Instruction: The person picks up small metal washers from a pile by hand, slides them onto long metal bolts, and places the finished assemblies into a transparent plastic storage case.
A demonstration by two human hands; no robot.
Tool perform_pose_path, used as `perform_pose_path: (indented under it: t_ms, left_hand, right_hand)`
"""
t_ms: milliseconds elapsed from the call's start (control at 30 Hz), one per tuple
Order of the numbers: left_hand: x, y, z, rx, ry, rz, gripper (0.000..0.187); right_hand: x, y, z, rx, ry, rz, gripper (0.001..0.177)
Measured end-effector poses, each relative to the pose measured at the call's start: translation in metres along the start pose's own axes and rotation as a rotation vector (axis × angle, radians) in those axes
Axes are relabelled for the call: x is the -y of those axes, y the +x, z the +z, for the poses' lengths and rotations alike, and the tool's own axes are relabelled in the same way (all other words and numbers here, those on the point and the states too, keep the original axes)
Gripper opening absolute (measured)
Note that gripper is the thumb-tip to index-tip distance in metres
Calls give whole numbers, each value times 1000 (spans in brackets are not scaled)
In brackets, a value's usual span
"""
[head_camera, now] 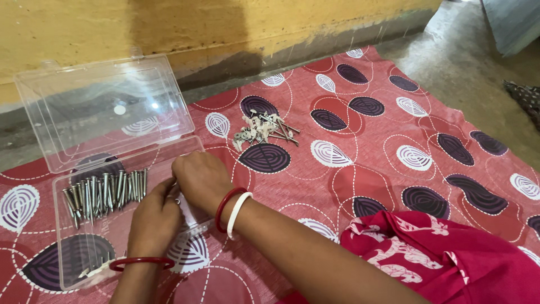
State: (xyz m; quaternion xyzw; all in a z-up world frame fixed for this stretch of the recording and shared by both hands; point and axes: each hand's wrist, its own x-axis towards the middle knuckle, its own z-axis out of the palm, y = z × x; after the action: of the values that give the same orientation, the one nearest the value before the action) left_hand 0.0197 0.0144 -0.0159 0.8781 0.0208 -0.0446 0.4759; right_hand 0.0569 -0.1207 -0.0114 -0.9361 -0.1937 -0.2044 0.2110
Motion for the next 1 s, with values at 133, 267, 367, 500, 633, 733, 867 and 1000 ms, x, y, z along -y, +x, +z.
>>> perform_pose_path:
  t_ms: [133,267,367,500,633,733,867,1000]
  left_hand:
    - [0,-1,-2,-13,34,-47,56]
    - [7,0,-1,-13,-8,-41,53]
    - [11,1,-1,-73,-20,51,48]
    - [-4,-4,-3,-196,-31,168,41]
    - [-44,-14,1,-176,-354,111,37]
    - [-73,-25,11,-166,-359,52,44]
    - [-94,-27,40,-105,-652,136,68]
    - [-104,-14,78,-95,-885,232,79]
  right_hand:
    - [5,3,-8,138,8,121,14]
    - [6,4,-19,160,131,208,19]
    - [1,5,-28,152,302,286,24]
    - [-12,2,-42,90,495,318,27]
    - [-21,-5,-59,37,732,335,34]
    - [-29,-10,-67,44,765,477,48]
    - [-50,-16,-70,-23,1144,460,75]
    - [-73,-23,-74,-56,1199,386,94]
